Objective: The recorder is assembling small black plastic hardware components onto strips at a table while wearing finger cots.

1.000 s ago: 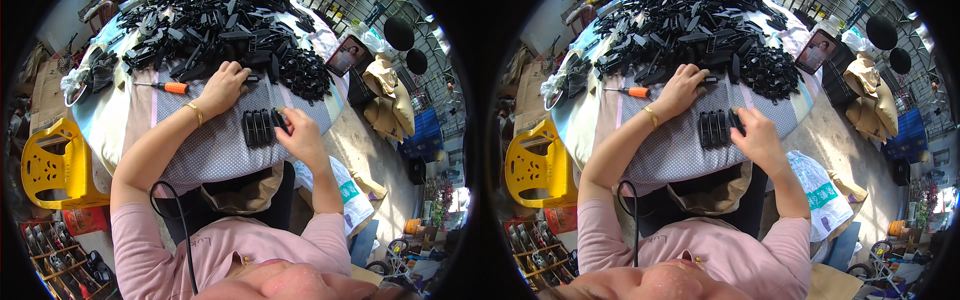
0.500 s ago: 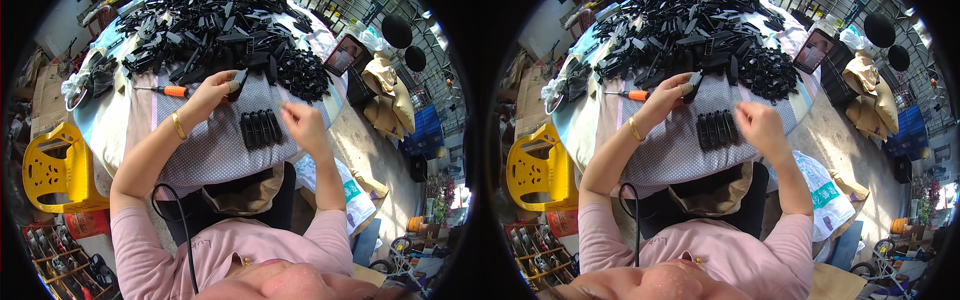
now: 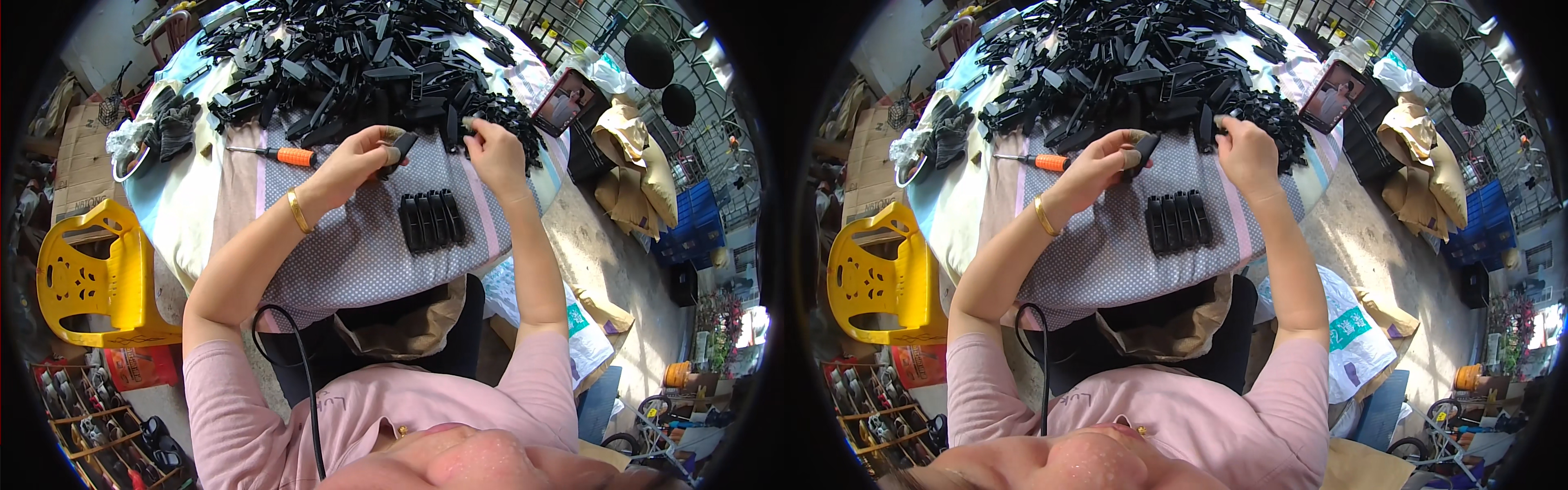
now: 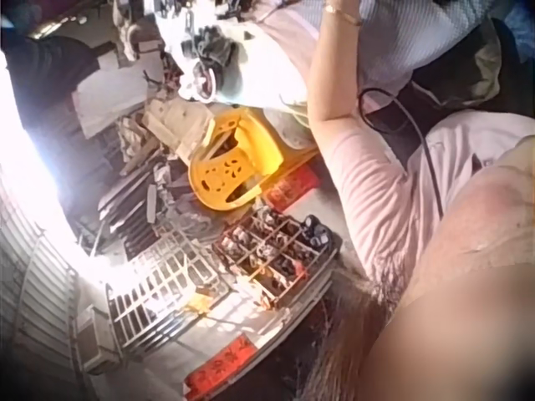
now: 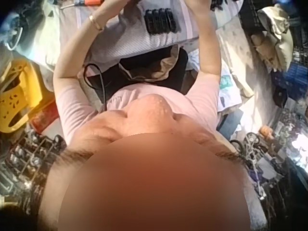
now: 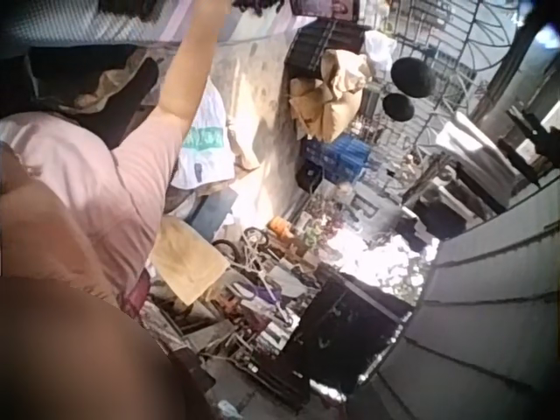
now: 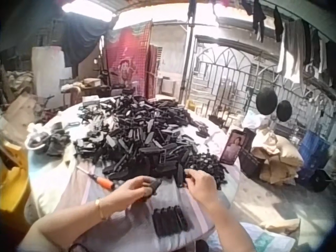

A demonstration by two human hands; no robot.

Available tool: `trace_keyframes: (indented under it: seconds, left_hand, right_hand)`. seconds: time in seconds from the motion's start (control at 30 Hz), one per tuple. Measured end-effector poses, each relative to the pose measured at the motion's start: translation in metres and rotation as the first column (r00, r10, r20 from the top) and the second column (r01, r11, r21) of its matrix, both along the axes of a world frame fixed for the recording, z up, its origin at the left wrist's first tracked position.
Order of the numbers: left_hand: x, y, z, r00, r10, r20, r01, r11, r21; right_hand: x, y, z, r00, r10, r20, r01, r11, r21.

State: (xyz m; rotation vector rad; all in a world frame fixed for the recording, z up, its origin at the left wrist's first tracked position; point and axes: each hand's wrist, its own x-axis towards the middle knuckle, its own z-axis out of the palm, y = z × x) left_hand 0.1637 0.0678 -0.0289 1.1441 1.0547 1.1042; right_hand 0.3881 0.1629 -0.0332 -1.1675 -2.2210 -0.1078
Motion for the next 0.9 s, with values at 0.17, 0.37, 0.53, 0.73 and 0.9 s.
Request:
trace_keyframes:
  seconds: [0.17, 0.37, 0.53, 0.73, 0.9]
  left_hand:
    - [-0.001, -0.004, 0.008, 0.734, 0.261, -0.627, 0.004, 0.922, 0.388]
    - [0.001, -0.007, 0.016, 0.979, 0.195, -0.054, -0.172, 0.942, 0.288]
    - [-0.012, 0.003, -0.003, 0.885, 0.022, 0.465, -0.103, 0.984, 0.149]
    - [-0.008, 0.000, -0.006, 0.897, -0.043, 0.440, -0.005, 0.994, 0.107]
    - [-0.008, 0.001, -0.008, 0.888, -0.070, 0.455, 0.021, 0.993, 0.113]
  right_hand:
    - [-0.022, -0.011, 0.022, 0.716, 0.193, -0.671, -0.515, 0.795, -0.320]
    - [-0.058, -0.038, 0.027, 0.634, 0.329, -0.700, -0.665, 0.694, -0.276]
    - [-0.061, -0.043, 0.021, 0.560, 0.405, -0.722, -0.648, 0.758, -0.078]
    - [-0.062, -0.042, 0.018, 0.626, 0.561, -0.542, -0.515, 0.819, 0.253]
    - [-0.060, -0.046, 0.020, 0.741, 0.613, -0.272, -0.491, 0.772, 0.404]
